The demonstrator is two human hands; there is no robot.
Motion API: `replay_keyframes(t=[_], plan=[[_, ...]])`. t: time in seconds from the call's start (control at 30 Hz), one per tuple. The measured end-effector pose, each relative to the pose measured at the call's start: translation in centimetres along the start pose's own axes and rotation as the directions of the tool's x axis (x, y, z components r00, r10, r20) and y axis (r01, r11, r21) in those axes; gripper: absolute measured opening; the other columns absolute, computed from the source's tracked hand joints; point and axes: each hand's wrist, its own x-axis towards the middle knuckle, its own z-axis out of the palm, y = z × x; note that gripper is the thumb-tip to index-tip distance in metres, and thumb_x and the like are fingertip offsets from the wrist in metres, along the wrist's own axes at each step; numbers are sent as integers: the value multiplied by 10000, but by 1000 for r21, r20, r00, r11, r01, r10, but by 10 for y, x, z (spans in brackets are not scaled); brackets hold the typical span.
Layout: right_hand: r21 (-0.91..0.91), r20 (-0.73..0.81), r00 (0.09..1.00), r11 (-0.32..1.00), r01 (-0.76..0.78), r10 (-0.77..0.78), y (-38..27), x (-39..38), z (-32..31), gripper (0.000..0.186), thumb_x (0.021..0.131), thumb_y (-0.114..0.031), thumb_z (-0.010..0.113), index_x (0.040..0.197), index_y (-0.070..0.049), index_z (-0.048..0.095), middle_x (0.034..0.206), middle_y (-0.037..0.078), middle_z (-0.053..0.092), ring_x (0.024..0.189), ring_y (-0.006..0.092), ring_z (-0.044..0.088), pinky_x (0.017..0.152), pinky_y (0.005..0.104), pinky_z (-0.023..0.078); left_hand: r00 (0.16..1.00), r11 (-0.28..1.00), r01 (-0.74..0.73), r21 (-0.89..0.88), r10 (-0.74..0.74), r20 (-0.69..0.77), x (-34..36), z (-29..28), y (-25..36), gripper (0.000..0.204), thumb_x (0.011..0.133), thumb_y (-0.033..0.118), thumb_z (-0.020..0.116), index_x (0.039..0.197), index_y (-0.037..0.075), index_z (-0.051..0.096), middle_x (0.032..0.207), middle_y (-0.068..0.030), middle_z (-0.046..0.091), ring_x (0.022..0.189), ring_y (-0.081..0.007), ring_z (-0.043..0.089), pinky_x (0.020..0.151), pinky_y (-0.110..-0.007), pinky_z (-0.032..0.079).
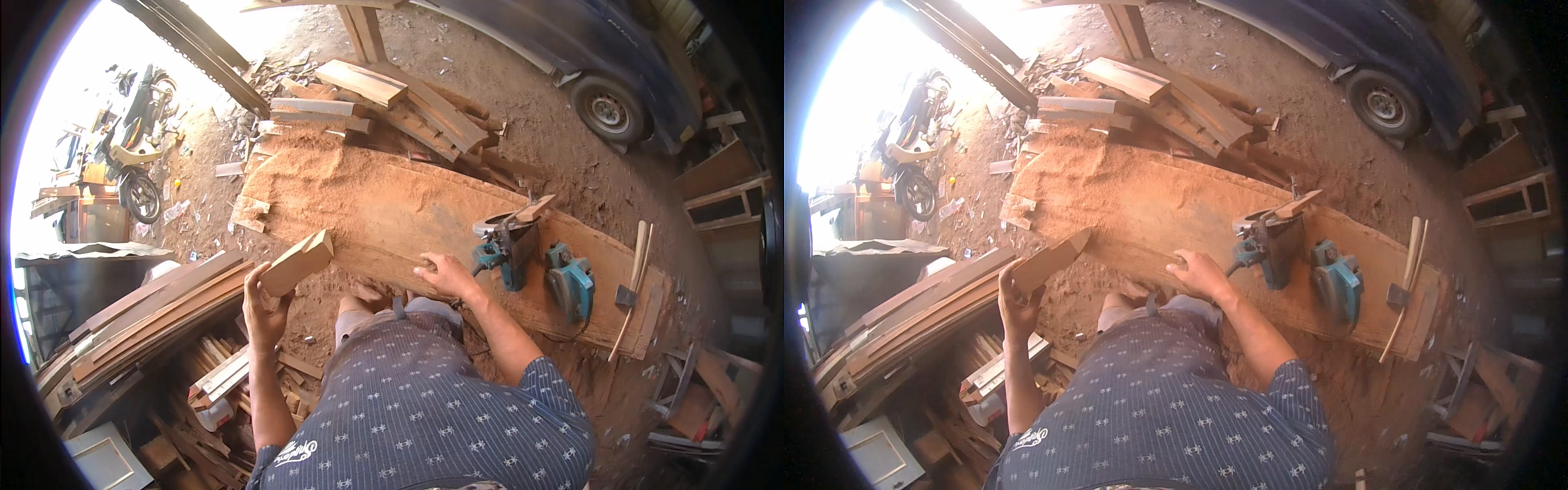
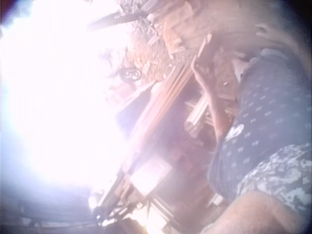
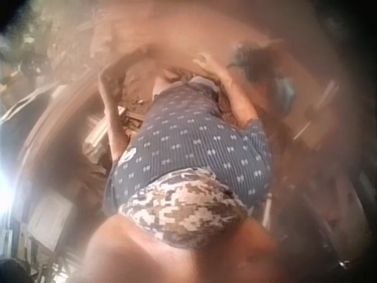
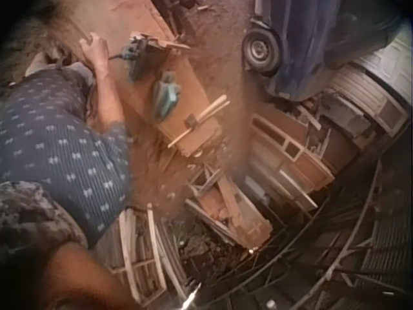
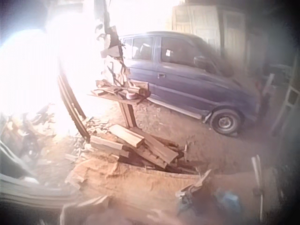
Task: The person uses a circular saw to cut a long wooden plank into smaller pieces. They measure and mark the wood with a square ruler before making cuts. The person also uses a hand planer to smooth the edges of the cut wood pieces.
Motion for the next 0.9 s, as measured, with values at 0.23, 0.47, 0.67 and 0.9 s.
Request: replay_keyframes(t=[0.23, 0.47, 0.67, 0.9], plan=[[100, 45, 999, 995, -27, 22, 8, 70, 15, 562, 924, -447, 729, 1271, -7, 687, 1152, 182, 744, 955, 280, 737, 869, 388, 571, 1000, 992, 1, -123, -1, 3, -4, 2, 17, 679, 803, -72, 801, 1405, 64, 519, 1324, -93, 628, 1203, -201, 636, 940, -350, 569], [910, -31, 880, 378, -171, 474, 17, 248, 4, 285, 1002, -232, 645, 1071, 38, 702, 746, 98, 692, 626, 188, 668, 580, 341, 573, 993, 968, 116, -224, -110, 38, -19, 3, 39, 721, 713, -52, 877, 1349, 94, 570, 1337, -103, 629, 1236, -249, 628, 925, -377, 603], [993, 19, 760, -104, 63, 650, 93, 366, -31, 172, 999, -74, 569, 1137, 28, 581, 967, 203, 700, 605, 231, 650, 450, 310, 528, 985, 966, 162, -202, -148, 84, -36, 19, 70, 799, 740, -48, 856, 1429, 105, 482, 1461, -135, 520, 1370, -292, 516, 1076, -460, 500], [968, -60, 598, 194, -162, 799, 145, 440, -40, 388, 954, 15, 473, 1341, 26, 495, 1222, 197, 565, 707, 234, 648, 435, 265, 519, 958, 942, 276, -189, -252, 139, -26, 17, 81, 781, 726, -61, 852, 1400, 95, 489, 1461, -148, 534, 1425, -308, 469, 1141, -454, 438]])
